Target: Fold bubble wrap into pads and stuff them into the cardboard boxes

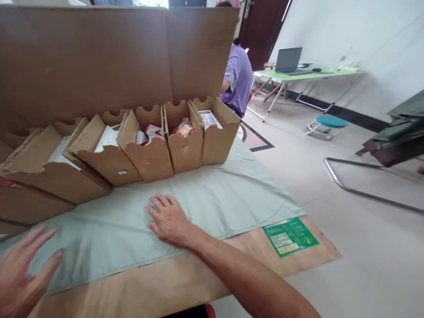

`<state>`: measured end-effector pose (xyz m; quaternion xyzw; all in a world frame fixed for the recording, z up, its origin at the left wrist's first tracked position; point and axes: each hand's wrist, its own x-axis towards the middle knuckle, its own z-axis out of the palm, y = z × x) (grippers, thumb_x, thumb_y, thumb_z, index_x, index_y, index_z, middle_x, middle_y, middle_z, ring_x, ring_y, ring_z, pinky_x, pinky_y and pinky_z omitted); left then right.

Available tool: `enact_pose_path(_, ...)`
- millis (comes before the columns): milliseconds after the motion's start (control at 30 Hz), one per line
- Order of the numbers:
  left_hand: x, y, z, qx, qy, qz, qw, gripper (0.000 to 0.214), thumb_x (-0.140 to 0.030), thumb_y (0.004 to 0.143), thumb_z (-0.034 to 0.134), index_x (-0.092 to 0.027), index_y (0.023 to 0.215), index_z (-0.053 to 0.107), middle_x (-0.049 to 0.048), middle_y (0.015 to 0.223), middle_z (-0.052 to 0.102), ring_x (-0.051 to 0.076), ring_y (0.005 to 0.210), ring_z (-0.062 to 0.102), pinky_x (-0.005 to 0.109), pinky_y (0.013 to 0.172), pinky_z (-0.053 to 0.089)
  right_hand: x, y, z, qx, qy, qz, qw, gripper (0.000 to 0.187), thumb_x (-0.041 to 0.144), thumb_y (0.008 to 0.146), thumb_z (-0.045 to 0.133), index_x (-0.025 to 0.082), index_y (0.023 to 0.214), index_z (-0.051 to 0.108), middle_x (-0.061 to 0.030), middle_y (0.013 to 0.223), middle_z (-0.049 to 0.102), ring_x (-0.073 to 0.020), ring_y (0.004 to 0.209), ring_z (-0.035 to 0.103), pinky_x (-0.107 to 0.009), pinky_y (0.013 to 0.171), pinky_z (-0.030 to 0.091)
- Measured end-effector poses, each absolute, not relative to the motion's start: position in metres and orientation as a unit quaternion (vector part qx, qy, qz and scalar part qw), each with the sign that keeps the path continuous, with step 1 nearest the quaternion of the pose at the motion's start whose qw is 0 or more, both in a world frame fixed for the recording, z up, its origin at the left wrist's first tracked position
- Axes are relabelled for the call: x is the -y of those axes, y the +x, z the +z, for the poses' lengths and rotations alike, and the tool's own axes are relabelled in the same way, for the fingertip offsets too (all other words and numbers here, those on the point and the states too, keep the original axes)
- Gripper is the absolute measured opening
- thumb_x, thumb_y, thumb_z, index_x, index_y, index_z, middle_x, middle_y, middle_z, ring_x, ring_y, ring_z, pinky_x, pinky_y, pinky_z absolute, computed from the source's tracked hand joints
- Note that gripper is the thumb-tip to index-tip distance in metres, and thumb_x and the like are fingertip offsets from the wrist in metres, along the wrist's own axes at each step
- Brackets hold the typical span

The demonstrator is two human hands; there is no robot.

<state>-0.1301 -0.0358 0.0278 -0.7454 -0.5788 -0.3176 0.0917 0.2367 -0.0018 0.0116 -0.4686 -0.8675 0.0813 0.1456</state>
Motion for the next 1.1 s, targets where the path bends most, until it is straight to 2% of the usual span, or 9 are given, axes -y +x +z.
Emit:
enact_pose_path(33, 0.018, -0.097, 0.035, 0.535, -0.776, -0.328, 0.067, 0.045, -0.041, 0.092, 0.057, -0.042, 0.137, 0.059, 0.0009, 0.15, 0.059, 0.038, 0.137, 0.055, 0.064, 0.111, 0.048, 0.004, 0.235, 0.01, 0.869, -0.465, 0.074, 0.154, 0.049, 0.042, 0.102, 0.059, 0.018, 0.144, 0.057, -0.0145, 0.159, 0.049, -0.032, 0.149, 0.04, -0.05, 0.123, 0.031)
enact_pose_path(167, -0.047, 0.016, 0.035, 0.392, -0.847, -0.36, -0.009, 0.024, -0.028, 0.096, 0.057, -0.025, 0.116, 0.07, 0.0094, 0.132, 0.071, 0.032, 0.135, 0.059, 0.054, 0.11, 0.052, 0.004, 0.232, 0.007, 0.871, -0.449, 0.048, 0.193, 0.049, 0.044, 0.1, 0.061, 0.017, 0.141, 0.057, -0.0143, 0.153, 0.054, -0.0312, 0.143, 0.045, -0.049, 0.118, 0.036)
enact_pose_path(233, -0.064, 0.047, 0.02, 0.382, -0.855, -0.348, -0.044, 0.025, -0.03, 0.098, 0.053, -0.021, 0.112, 0.073, 0.0115, 0.125, 0.074, 0.031, 0.129, 0.063, 0.052, 0.107, 0.055, 0.002, 0.235, 0.004, 0.872, -0.442, 0.042, 0.206, 0.05, 0.046, 0.1, 0.062, 0.015, 0.14, 0.057, -0.0154, 0.147, 0.058, -0.0306, 0.142, 0.045, -0.048, 0.119, 0.035)
enact_pose_path(300, -0.069, 0.059, 0.003, 0.397, -0.857, -0.32, -0.072, 0.034, -0.034, 0.101, 0.047, -0.018, 0.113, 0.074, 0.0136, 0.127, 0.073, 0.031, 0.127, 0.063, 0.052, 0.107, 0.055, 0.001, 0.238, 0.002, 0.873, -0.439, 0.041, 0.208, 0.05, 0.047, 0.099, 0.063, 0.013, 0.137, 0.059, -0.0167, 0.143, 0.061, -0.0308, 0.143, 0.045, -0.048, 0.12, 0.034)
enact_pose_path(500, -0.061, 0.055, -0.013, 0.43, -0.846, -0.286, -0.13, 0.048, -0.04, 0.106, 0.035, -0.018, 0.121, 0.075, 0.0144, 0.14, 0.067, 0.03, 0.133, 0.058, 0.054, 0.115, 0.047, 0.0, 0.237, 0.003, 0.87, -0.444, 0.06, 0.209, 0.051, 0.043, 0.099, 0.062, 0.013, 0.14, 0.056, -0.0172, 0.145, 0.06, -0.0305, 0.145, 0.043, -0.049, 0.12, 0.034)
enact_pose_path(833, -0.07, 0.055, -0.009, 0.428, -0.842, -0.293, -0.149, 0.043, -0.035, 0.104, 0.038, -0.019, 0.115, 0.076, 0.0126, 0.134, 0.07, 0.028, 0.127, 0.062, 0.05, 0.112, 0.048, -0.005, 0.23, 0.013, 0.864, -0.463, 0.08, 0.181, 0.047, 0.036, 0.097, 0.068, 0.015, 0.138, 0.06, -0.0167, 0.146, 0.059, -0.0293, 0.143, 0.046, -0.048, 0.118, 0.038)
enact_pose_path(967, -0.069, 0.055, -0.009, 0.42, -0.846, -0.294, -0.146, 0.042, -0.033, 0.104, 0.038, -0.019, 0.112, 0.076, 0.0128, 0.132, 0.071, 0.028, 0.127, 0.061, 0.051, 0.112, 0.047, 0.009, 0.232, 0.015, 0.862, -0.477, 0.075, 0.155, 0.052, 0.038, 0.098, 0.066, 0.014, 0.143, 0.057, -0.0185, 0.149, 0.057, -0.0307, 0.146, 0.044, -0.05, 0.12, 0.036)
enact_pose_path(1100, -0.069, 0.056, -0.01, 0.419, -0.845, -0.302, -0.142, 0.039, -0.032, 0.103, 0.041, -0.019, 0.111, 0.076, 0.0131, 0.131, 0.071, 0.029, 0.126, 0.061, 0.051, 0.111, 0.047, 0.036, 0.244, 0.018, 0.847, -0.509, 0.078, 0.129, 0.049, 0.038, 0.102, 0.058, 0.02, 0.148, 0.055, -0.0152, 0.158, 0.05, -0.0304, 0.15, 0.041, -0.052, 0.122, 0.033)
